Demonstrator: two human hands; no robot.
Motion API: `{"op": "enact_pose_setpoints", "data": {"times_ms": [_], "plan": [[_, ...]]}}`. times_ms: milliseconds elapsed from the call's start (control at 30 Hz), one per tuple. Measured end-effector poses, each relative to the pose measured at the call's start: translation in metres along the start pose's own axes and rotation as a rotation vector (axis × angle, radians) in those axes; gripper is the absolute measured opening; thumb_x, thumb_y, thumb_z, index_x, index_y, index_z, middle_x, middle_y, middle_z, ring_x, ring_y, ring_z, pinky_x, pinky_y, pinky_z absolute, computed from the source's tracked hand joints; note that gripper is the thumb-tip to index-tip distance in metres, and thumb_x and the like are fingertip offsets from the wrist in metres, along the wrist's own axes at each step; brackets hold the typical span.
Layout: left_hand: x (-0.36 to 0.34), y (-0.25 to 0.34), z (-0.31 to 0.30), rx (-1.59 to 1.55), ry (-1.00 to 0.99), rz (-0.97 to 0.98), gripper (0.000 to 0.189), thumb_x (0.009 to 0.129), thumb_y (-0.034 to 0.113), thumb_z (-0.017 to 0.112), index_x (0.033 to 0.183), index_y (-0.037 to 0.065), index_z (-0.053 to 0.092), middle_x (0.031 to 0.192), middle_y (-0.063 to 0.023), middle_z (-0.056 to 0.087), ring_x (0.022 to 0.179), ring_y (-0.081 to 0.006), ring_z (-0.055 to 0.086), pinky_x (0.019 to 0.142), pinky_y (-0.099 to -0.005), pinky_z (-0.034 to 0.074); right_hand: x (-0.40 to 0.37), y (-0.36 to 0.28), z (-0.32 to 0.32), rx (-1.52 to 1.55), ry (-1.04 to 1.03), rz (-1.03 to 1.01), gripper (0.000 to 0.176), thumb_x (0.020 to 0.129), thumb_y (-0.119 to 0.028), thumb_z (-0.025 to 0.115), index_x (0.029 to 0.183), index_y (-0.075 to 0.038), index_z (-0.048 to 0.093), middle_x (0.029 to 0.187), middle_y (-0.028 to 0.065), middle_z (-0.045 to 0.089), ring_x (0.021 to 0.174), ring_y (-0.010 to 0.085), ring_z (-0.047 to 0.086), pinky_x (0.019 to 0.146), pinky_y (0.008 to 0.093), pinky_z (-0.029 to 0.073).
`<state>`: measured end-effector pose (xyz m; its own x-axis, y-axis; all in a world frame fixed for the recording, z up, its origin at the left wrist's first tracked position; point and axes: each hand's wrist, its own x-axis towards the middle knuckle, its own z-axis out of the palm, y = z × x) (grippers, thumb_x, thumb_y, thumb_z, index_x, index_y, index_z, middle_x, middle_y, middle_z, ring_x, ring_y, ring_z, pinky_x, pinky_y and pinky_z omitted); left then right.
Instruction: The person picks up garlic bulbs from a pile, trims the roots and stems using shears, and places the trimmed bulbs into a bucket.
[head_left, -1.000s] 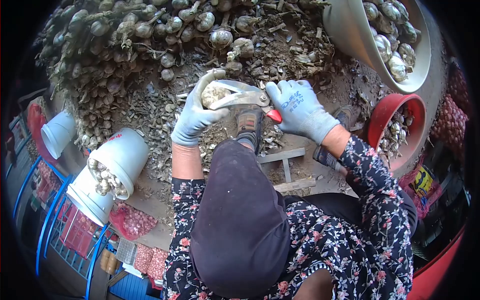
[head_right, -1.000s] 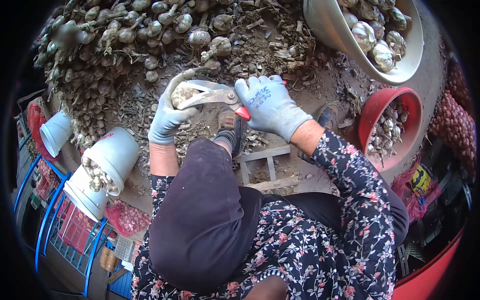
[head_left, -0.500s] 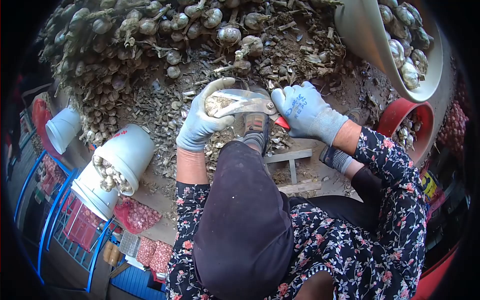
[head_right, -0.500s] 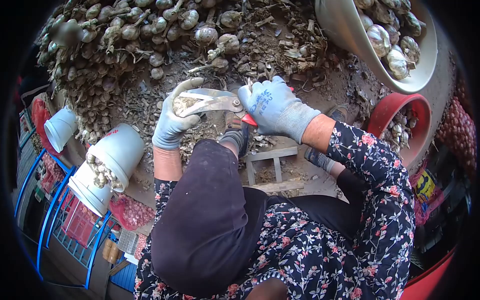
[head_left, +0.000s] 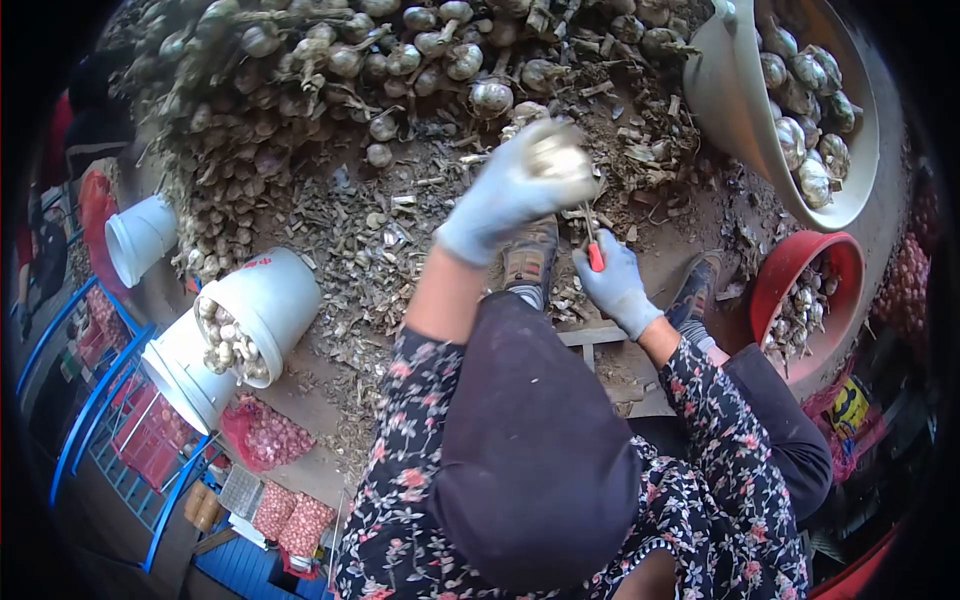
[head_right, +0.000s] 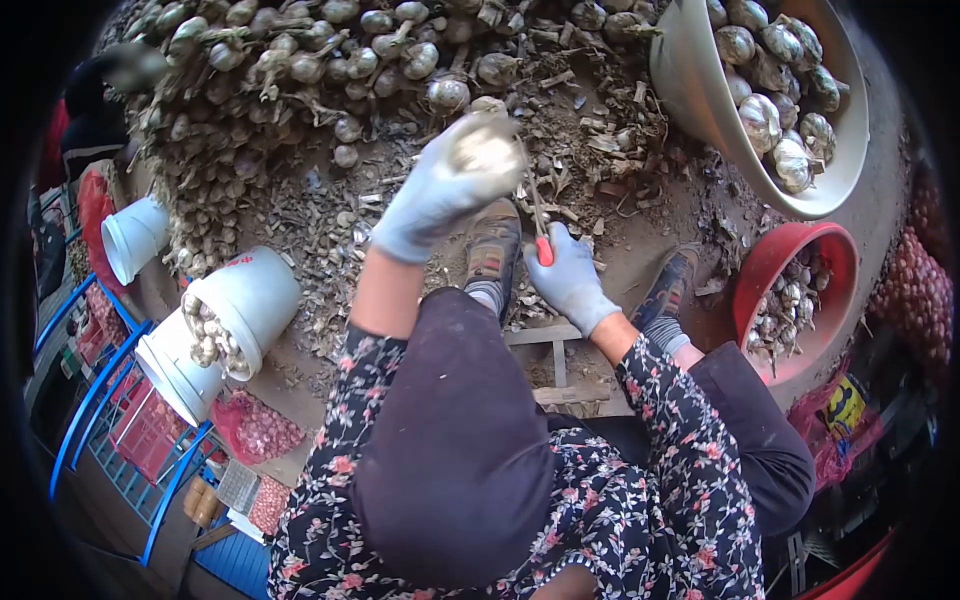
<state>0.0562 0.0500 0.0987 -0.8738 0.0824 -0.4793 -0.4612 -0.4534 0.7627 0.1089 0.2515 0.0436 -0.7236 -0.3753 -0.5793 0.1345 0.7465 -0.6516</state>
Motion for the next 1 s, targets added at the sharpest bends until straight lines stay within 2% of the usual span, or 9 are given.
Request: {"op": "enact_pose_setpoints", "data": {"times_ms": [200,267,333,400,467,533,733,867,1000], "plan": [[0.033,0.063,0.108,0.031,-0.338,0.417,0.07,0.077,0.017,0.076,0.133,-0.001,0.039,0.11,-0.0113,0.059,0.09,-0.0177,0.061,0.077,-0.0274,0.051,-0.025,-0.003,-0.018,-0.019,-0.003,0.061,0.029,0.083,-0.028,0.058,0.094,-0.002,0.049,0.077,0.0249,0.06,0.078,0.0463,0.059,0.068,0.0534,0.046],[0.034,0.04,0.066,0.302,-0.052,0.31,0.058,0.078,0.018,0.074,0.127,-0.002,0.048,0.104,-0.0108,0.062,0.085,-0.0147,0.06,0.072,-0.0256,0.05,-0.023,0.015,-0.016,-0.024,0.087,-0.013,0.029,0.084,-0.028,0.058,0.095,-0.003,0.049,0.076,0.0253,0.06,0.079,0.0464,0.058,0.069,0.0535,0.045],[0.021,0.01,0.0,0.526,0.331,0.031,0.024,0.082,0.018,0.068,0.094,-0.002,0.069,0.074,-0.0045,0.065,0.07,-0.0105,0.059,0.063,-0.0244,0.048,-0.023,0.015,-0.021,-0.01,0.037,0.068,0.029,0.084,-0.027,0.058,0.095,-0.003,0.049,0.077,0.0255,0.06,0.079,0.0463,0.058,0.069,0.0532,0.046],[-0.007,-0.011,-0.066,0.909,0.76,0.077,0.012,0.081,0.011,0.063,0.078,-0.001,0.065,0.073,-0.0109,0.065,0.061,-0.0153,0.062,0.059,-0.0294,0.051,-0.016,0.02,-0.022,-0.037,0.027,0.061,0.029,0.083,-0.027,0.059,0.095,-0.003,0.048,0.078,0.0257,0.06,0.08,0.0463,0.059,0.069,0.0532,0.046],[-0.021,-0.047,-0.146,0.83,1.08,0.032,0.02,0.075,0.008,0.067,0.091,-0.002,0.063,0.076,-0.0134,0.066,0.063,-0.0207,0.062,0.06,-0.0345,0.051,-0.011,0.02,-0.019,-0.046,-0.023,0.02,0.028,0.083,-0.026,0.059,0.095,-0.003,0.048,0.079,0.026,0.061,0.08,0.0461,0.059,0.069,0.0531,0.046],[-0.025,-0.053,-0.182,1.35,1.166,0.192,0.036,0.07,0.01,0.071,0.101,-0.001,0.056,0.099,-0.0192,0.061,0.092,-0.0352,0.059,0.083,-0.0403,0.049,-0.005,0.011,-0.011,-0.068,-0.078,0.013,0.028,0.083,-0.025,0.059,0.096,-0.003,0.048,0.078,0.026,0.061,0.079,0.0458,0.059,0.068,0.0529,0.046],[-0.004,-0.07,-0.238,1.371,0.778,-0.102,0.043,0.068,0.013,0.074,0.107,0.004,0.058,0.096,-0.0176,0.063,0.091,-0.0353,0.061,0.085,-0.0403,0.049,0.024,-0.044,0.003,-0.155,-0.294,-0.077,0.029,0.084,-0.025,0.058,0.101,-0.004,0.048,0.084,0.0235,0.063,0.085,0.0412,0.062,0.072,0.0481,0.049],[-0.043,-0.038,-0.178,0.345,0.626,0.086,0.045,0.07,0.007,0.077,0.111,-0.001,0.06,0.096,-0.0055,0.066,0.083,-0.0114,0.061,0.075,-0.0246,0.05,0.035,-0.076,0.011,-0.392,-0.249,-0.185,0.034,0.078,-0.022,0.064,0.103,-0.006,0.047,0.089,0.0185,0.062,0.09,0.0363,0.062,0.074,0.0466,0.049],[-0.077,-0.013,-0.142,0.508,0.561,0.147,0.038,0.07,-0.001,0.073,0.106,0.001,0.063,0.091,-0.0025,0.065,0.081,-0.0101,0.062,0.075,-0.0241,0.052,0.043,-0.095,0.017,-0.59,-0.124,-0.373,0.041,0.072,-0.025,0.069,0.103,-0.007,0.049,0.093,0.0134,0.061,0.084,0.0301,0.063,0.069,0.0426,0.05]]}}
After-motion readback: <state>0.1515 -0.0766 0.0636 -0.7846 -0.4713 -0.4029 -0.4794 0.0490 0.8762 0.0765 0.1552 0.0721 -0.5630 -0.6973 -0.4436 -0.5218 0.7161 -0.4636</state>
